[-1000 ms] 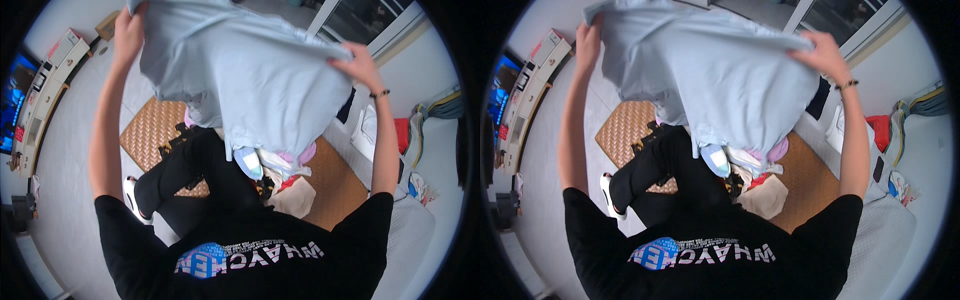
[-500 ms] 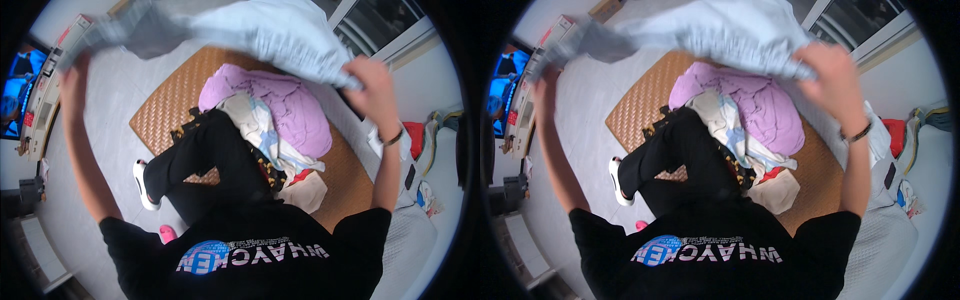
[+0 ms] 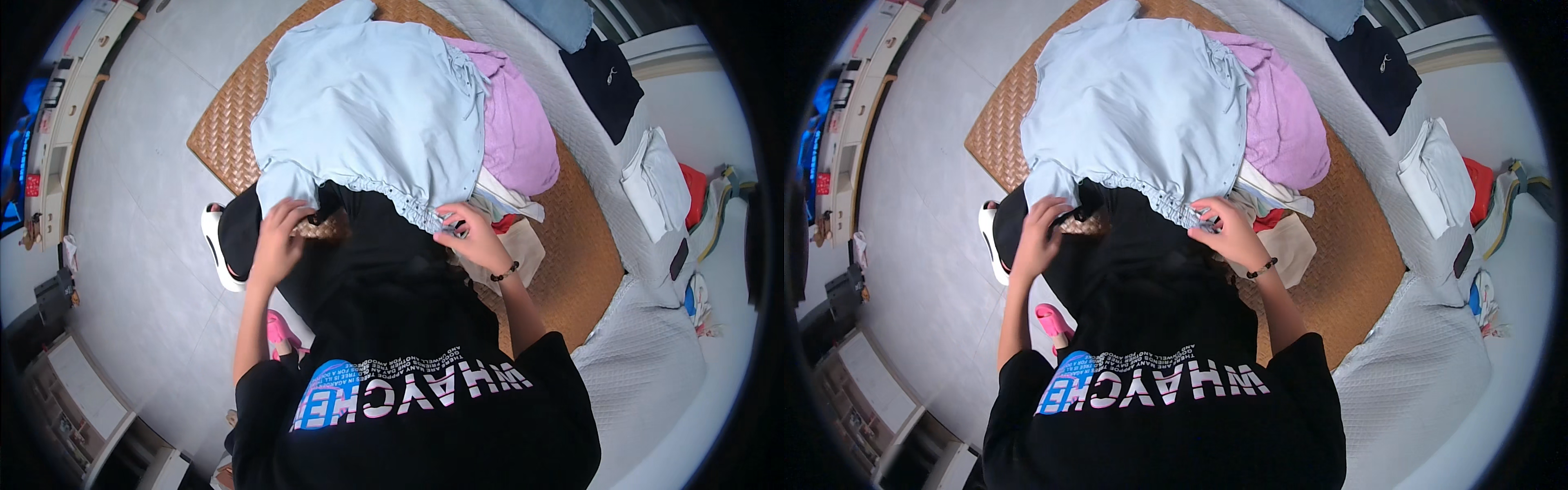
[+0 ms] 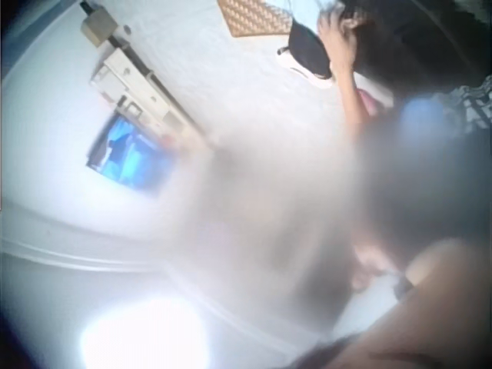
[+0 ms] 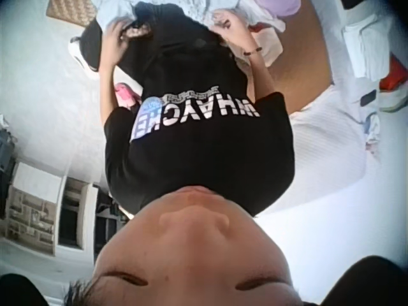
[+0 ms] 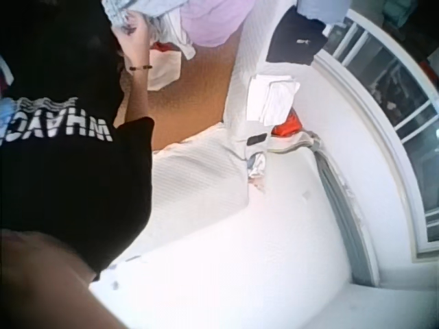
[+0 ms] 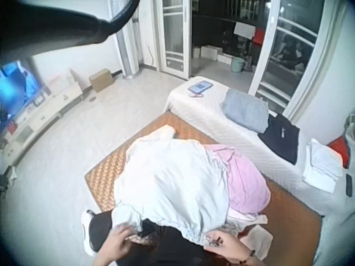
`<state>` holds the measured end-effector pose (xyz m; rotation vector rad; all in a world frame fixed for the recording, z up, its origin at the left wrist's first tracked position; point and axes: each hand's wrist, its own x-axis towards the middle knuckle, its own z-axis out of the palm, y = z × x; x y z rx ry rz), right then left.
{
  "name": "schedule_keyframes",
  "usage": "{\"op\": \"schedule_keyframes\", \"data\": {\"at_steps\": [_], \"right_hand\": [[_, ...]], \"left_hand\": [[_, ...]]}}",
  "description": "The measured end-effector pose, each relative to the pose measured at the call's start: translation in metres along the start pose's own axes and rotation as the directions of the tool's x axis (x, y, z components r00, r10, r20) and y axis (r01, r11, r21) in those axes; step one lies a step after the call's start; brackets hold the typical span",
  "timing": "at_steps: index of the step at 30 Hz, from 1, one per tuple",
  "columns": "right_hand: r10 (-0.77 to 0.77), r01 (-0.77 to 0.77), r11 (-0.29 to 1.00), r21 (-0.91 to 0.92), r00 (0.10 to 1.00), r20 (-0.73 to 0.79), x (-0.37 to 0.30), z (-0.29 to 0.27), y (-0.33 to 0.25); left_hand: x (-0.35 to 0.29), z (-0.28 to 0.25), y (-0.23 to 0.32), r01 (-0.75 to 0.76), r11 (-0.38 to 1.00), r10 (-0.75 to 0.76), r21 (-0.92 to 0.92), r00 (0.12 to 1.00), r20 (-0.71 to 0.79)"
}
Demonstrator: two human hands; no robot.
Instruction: The person sits on a woven mat on the floor and folds a white t-shirt and a light blue polka-dotted shirt. They smooth out the garments, fold the sleeves and body, and place the finished items into a neat stack on the bed.
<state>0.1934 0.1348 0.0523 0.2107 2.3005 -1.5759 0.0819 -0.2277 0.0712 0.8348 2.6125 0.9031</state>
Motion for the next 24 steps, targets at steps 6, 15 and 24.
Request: {"op": "schedule_keyframes", "data": {"at_steps": [6, 15, 24], "right_hand": [[-0.188, 0.044, 0.918, -0.395, 0.923, -0.335, 0.006, 0.011, 0.009], [0.544, -0.190, 0.653, 0.733, 0.791, -0.280, 0.021, 0.007, 0.060], [0.294, -0.017, 0.568, 0.823, 0.938, -0.183, 0.015, 0.003, 0.006]], "left_hand": [[0.043, 0.061, 0.071, 0.046, 0.941, -0.048, -0.335, 0.999, 0.004], [0.067, 0.082, 0.122, 0.012, 0.844, 0.017, -0.537, 0.999, 0.049], [0.100, 0.098, 0.146, 0.042, 0.938, -0.007, -0.343, 0.995, 0.101]]}}
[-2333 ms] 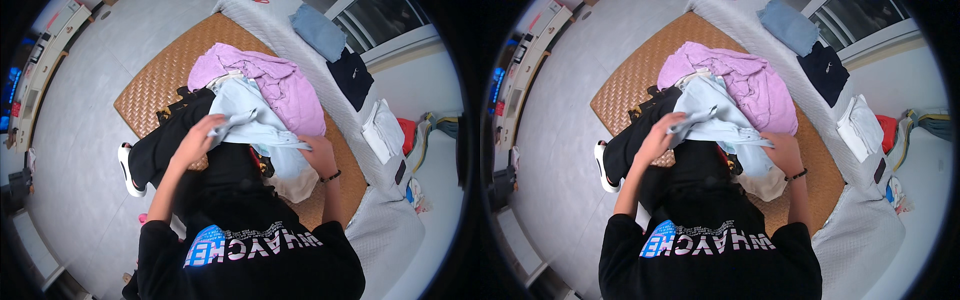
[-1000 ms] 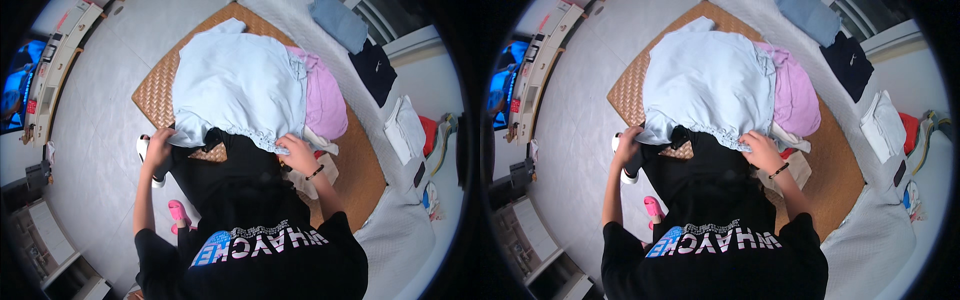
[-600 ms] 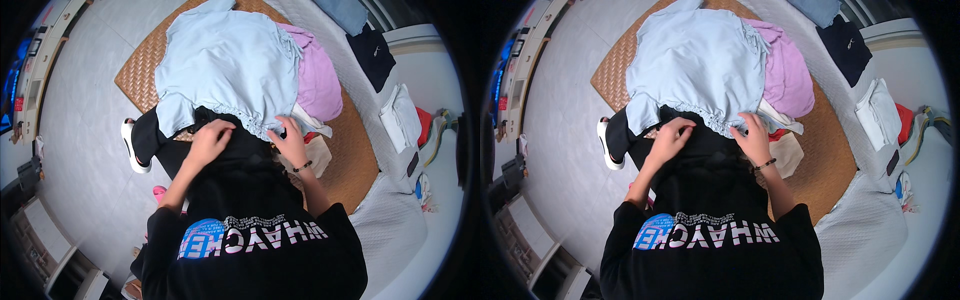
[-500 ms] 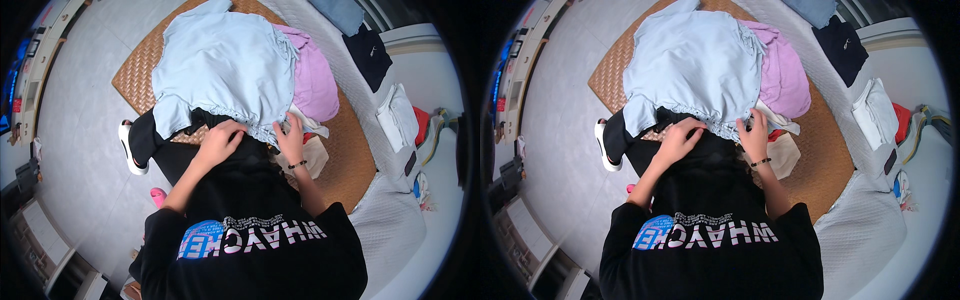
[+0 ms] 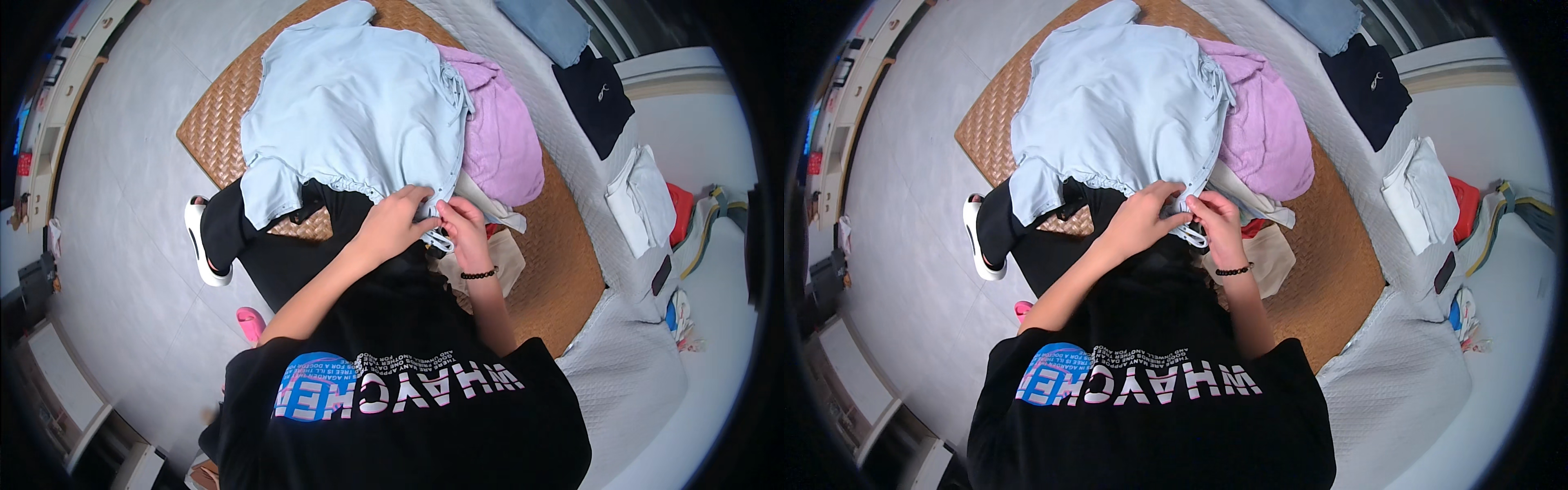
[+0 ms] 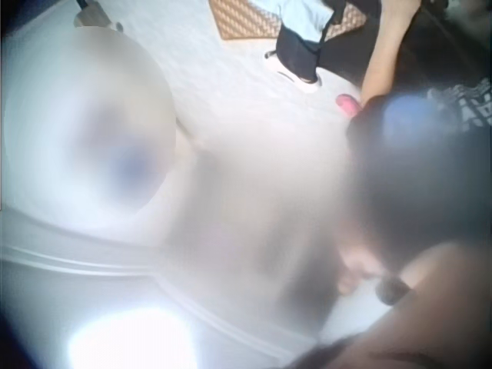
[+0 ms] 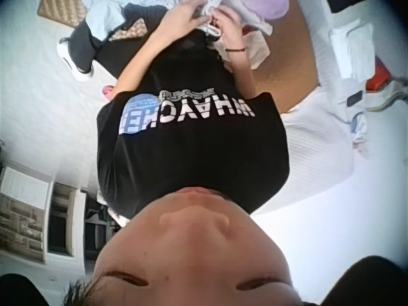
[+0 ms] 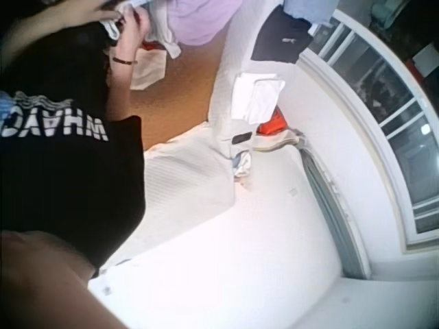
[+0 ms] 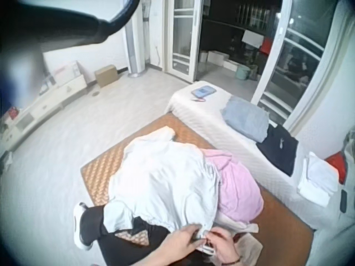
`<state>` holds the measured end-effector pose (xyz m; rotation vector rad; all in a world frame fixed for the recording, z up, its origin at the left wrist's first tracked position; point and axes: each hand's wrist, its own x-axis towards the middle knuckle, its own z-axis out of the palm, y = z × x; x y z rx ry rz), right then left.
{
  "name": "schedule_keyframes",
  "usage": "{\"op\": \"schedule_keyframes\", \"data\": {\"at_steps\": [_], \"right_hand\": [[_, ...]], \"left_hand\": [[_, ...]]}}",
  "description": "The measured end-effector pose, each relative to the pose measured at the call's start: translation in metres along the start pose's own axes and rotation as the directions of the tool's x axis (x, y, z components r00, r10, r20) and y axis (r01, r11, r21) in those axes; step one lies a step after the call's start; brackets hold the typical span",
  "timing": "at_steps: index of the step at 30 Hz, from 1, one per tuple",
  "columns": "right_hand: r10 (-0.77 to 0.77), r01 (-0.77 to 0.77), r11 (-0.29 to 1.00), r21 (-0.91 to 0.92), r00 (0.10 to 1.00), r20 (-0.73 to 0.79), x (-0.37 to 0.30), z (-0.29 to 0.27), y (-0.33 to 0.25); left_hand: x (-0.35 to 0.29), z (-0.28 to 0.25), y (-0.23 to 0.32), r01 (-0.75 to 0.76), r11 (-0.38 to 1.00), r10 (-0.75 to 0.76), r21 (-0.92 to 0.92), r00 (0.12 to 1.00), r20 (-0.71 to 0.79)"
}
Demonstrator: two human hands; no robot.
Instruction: The person sits on a woven mat on the floor and folds a white t-shirt and a light blue polka-dotted shirt. They smooth out the garments, fold the sleeves and body, and place the finished items into a neat stack on the bed.
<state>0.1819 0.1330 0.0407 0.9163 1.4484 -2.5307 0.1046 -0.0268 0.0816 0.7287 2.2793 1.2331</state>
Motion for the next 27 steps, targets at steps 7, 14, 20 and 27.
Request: {"op": "schedule_keyframes", "data": {"at_steps": [7, 14, 20, 27], "right_hand": [[-0.051, 0.053, 0.993, -0.104, 0.998, 0.026, -0.006, 0.004, -0.018], [-0.137, 0.082, 0.973, -0.218, 0.959, -0.248, -0.004, -0.024, -0.013], [-0.032, -0.013, 0.829, -0.559, 0.997, -0.070, -0.008, -0.045, -0.017], [-0.342, 0.712, -0.068, -0.699, 0.642, 0.687, 0.026, 0.053, -0.078]], "left_hand": [[0.002, -0.019, -0.008, 0.077, 0.938, -0.072, -0.337, 0.997, 0.024], [-0.001, -0.048, -0.014, 0.064, 0.197, -0.435, -0.978, 0.900, -0.029], [-0.012, -0.056, 0.010, 0.020, 0.425, -0.278, -0.905, 0.954, -0.110], [-0.026, -0.042, 0.083, -0.194, 0.778, 0.149, -0.597, 0.981, -0.125]]}}
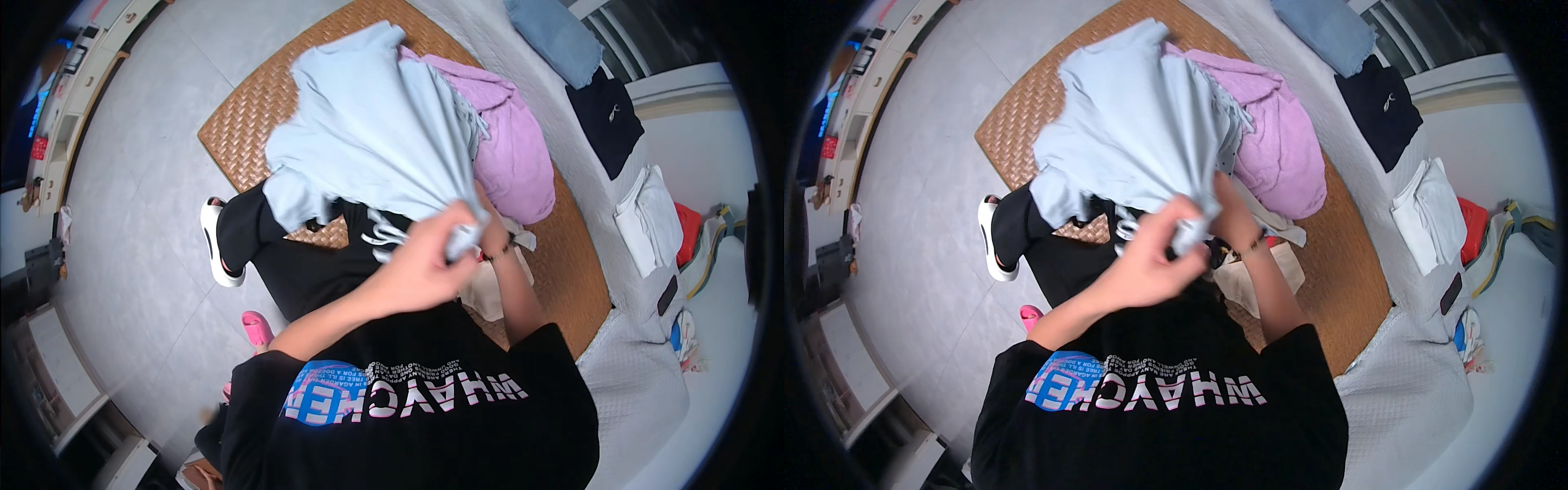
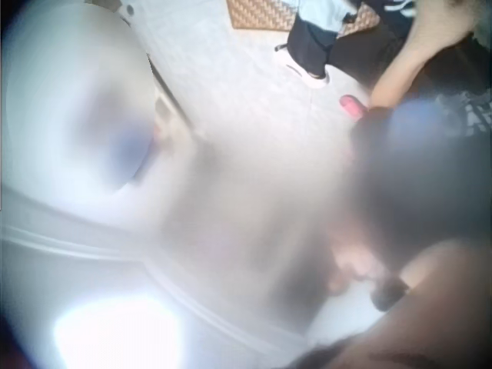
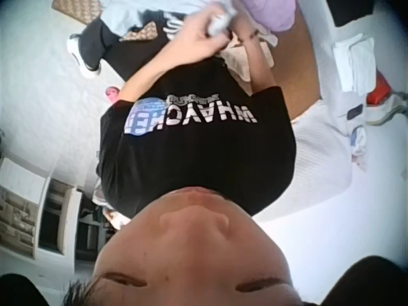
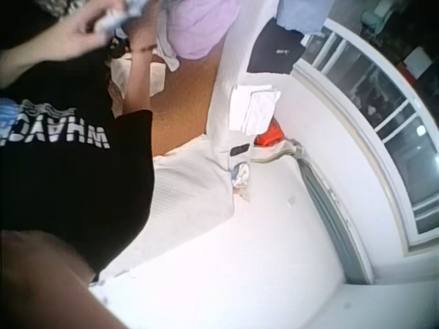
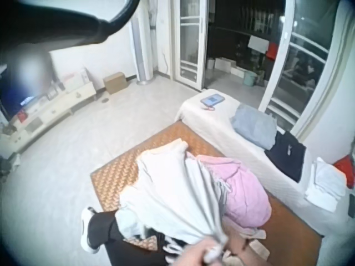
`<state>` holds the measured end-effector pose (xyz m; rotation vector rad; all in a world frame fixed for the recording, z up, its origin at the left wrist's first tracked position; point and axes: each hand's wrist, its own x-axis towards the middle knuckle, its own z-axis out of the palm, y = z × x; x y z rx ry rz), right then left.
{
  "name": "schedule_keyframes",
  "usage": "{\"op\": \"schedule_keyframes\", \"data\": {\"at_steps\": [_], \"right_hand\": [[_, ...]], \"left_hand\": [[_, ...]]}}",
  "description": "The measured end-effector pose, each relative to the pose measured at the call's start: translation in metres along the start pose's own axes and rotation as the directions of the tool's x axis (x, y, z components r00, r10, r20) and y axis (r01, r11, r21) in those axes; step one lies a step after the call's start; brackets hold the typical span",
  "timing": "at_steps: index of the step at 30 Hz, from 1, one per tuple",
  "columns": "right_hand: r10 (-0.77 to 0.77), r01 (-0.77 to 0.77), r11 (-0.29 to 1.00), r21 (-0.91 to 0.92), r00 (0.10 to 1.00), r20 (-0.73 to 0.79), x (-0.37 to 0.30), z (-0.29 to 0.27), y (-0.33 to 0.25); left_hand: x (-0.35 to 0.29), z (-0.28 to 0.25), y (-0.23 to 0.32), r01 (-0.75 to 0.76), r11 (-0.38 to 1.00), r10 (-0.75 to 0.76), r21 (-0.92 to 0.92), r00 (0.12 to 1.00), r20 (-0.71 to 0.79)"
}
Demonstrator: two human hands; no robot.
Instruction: The person sits on a woven mat on the floor and folds a white t-shirt and a light blue polka-dotted shirt. They smooth out the garments, fold the sleeves and body, and place the finished items into a neat stack on the bed.
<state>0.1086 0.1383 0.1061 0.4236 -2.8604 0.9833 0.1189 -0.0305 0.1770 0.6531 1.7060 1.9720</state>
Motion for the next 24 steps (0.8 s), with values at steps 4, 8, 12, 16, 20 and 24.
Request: {"op": "schedule_keyframes", "data": {"at_steps": [4, 8, 12, 16, 20, 24], "right_hand": [[-0.098, 0.112, 0.988, -0.102, 0.987, 0.131, 0.040, -0.004, 0.000], [-0.100, 0.115, 0.990, -0.081, 0.981, 0.167, 0.043, -0.027, 0.000], [-0.067, 0.076, 0.996, -0.038, 0.977, 0.204, 0.041, -0.041, 0.000], [-0.004, 0.005, 1.000, -0.005, 0.978, 0.210, 0.035, -0.058, 0.007], [0.051, -0.055, 0.998, 0.010, 0.973, 0.226, 0.033, -0.070, 0.014], [0.105, -0.114, 0.993, 0.022, 0.963, 0.248, 0.030, -0.077, 0.018]], "left_hand": [[0.023, 0.035, 0.046, -0.224, 0.975, 0.214, 0.001, 0.932, 0.293], [0.021, 0.071, 0.087, -0.184, 0.960, 0.268, -0.210, 0.819, 0.507], [0.004, 0.089, 0.123, -0.271, 0.864, 0.469, -0.423, 0.739, 0.484], [-0.009, 0.075, 0.138, -0.295, 0.837, 0.485, -0.462, 0.790, 0.375], [-0.023, 0.061, 0.139, -0.292, 0.903, 0.421, -0.313, 0.743, 0.521], [-0.027, 0.046, 0.141, -0.309, 0.932, 0.359, -0.188, 0.729, 0.582]]}}
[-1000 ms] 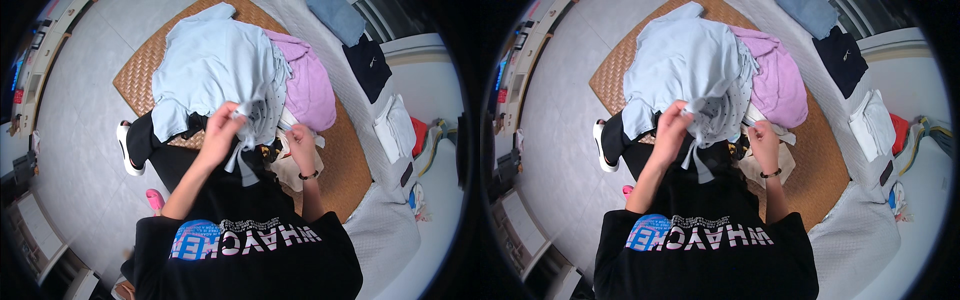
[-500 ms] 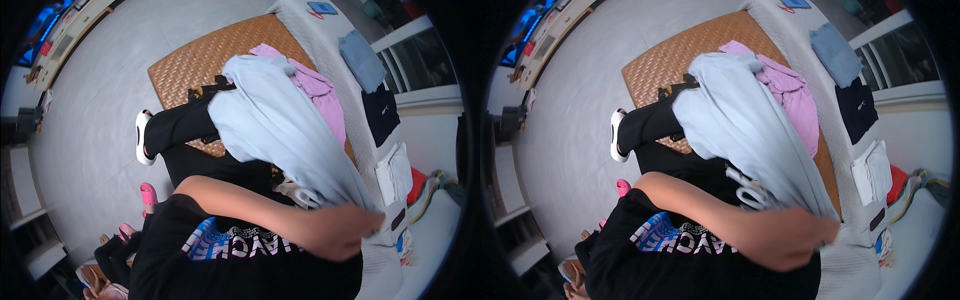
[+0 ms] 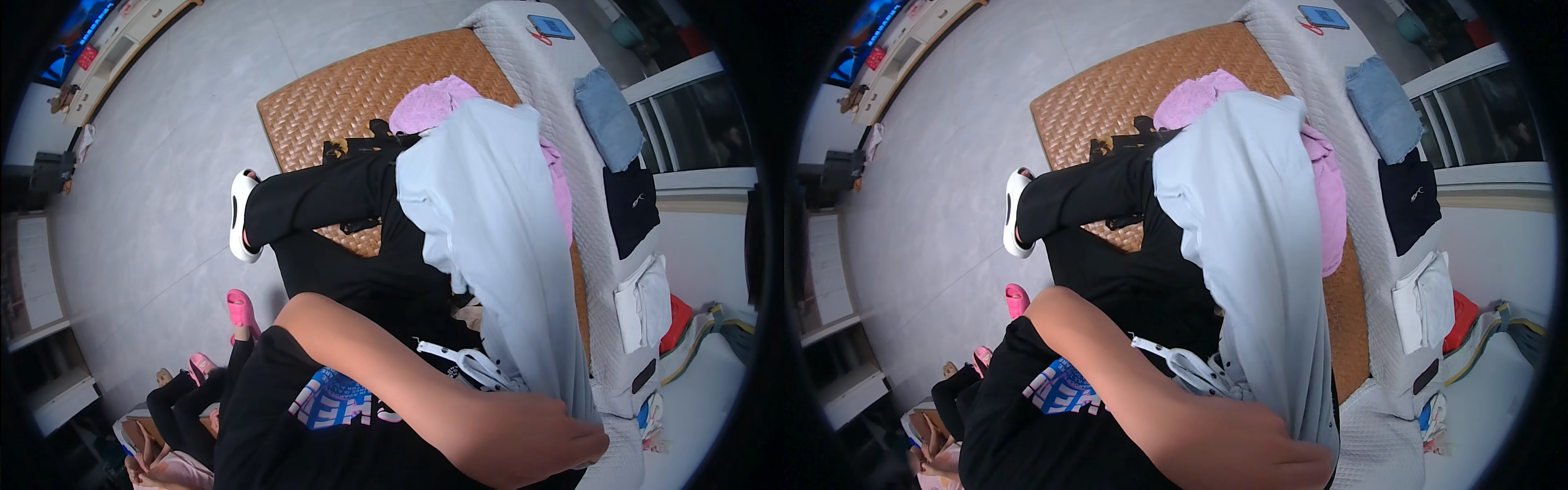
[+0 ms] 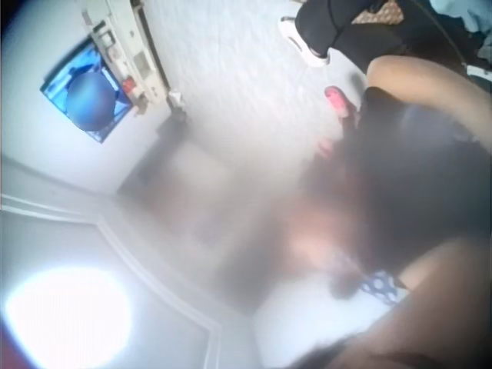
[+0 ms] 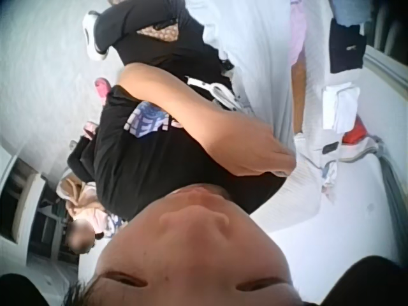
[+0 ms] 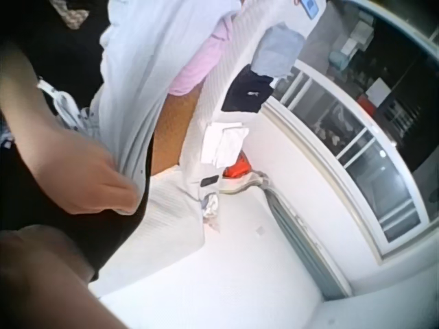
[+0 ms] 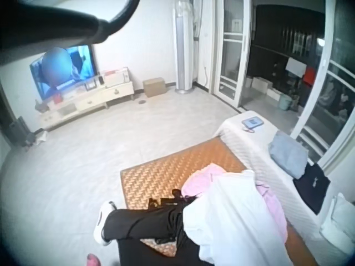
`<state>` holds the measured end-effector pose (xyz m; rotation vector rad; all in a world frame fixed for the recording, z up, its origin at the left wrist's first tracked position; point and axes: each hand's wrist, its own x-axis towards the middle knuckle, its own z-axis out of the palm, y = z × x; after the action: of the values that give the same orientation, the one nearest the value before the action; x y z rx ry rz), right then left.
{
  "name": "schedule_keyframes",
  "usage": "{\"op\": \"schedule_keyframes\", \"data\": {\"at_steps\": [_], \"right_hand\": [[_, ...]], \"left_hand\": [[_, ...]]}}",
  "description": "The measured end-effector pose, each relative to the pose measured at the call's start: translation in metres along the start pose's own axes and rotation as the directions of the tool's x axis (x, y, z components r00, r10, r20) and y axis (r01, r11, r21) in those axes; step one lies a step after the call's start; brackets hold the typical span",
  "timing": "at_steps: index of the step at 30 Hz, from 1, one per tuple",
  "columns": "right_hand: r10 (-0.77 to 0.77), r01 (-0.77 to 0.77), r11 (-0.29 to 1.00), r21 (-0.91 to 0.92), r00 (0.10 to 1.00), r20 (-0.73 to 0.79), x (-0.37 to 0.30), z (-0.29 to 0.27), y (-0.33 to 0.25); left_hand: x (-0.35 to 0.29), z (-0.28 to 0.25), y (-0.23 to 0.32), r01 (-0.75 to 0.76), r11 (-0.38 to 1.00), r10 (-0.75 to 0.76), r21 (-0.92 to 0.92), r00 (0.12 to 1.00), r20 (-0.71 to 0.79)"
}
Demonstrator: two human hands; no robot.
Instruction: The person sits on a woven mat on the floor and folds a white t-shirt and a light blue polka-dotted shirt. They smooth out the garments, fold the sleeves and body, and place the finished items into a neat stack on the bed.
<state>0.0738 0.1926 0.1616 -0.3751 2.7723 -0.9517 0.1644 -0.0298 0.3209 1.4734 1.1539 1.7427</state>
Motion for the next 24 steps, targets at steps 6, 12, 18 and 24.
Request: {"op": "schedule_keyframes", "data": {"at_steps": [6, 12, 18, 24], "right_hand": [[0.074, -0.072, 0.993, 0.090, 0.997, -0.017, 0.006, 0.012, 0.003], [0.119, -0.084, 0.975, 0.208, 0.980, -0.161, 0.061, 0.094, -0.002], [0.123, -0.102, 0.928, 0.359, 0.992, -0.038, 0.024, 0.157, -0.013], [0.265, -0.453, 0.795, 0.403, 0.858, 0.441, -0.162, 0.106, 0.024]], "left_hand": [[-0.013, -0.013, -0.020, -0.110, 0.927, 0.146, 0.358, 0.987, -0.073], [-0.019, -0.177, -0.094, 0.423, 0.568, 0.309, 0.706, 0.686, -0.659], [-0.148, -0.344, -0.168, 0.863, -0.001, 0.181, 0.506, 0.498, -0.848], [-0.177, -0.335, -0.170, 0.851, 0.030, 0.046, 0.524, 0.523, -0.851]]}}
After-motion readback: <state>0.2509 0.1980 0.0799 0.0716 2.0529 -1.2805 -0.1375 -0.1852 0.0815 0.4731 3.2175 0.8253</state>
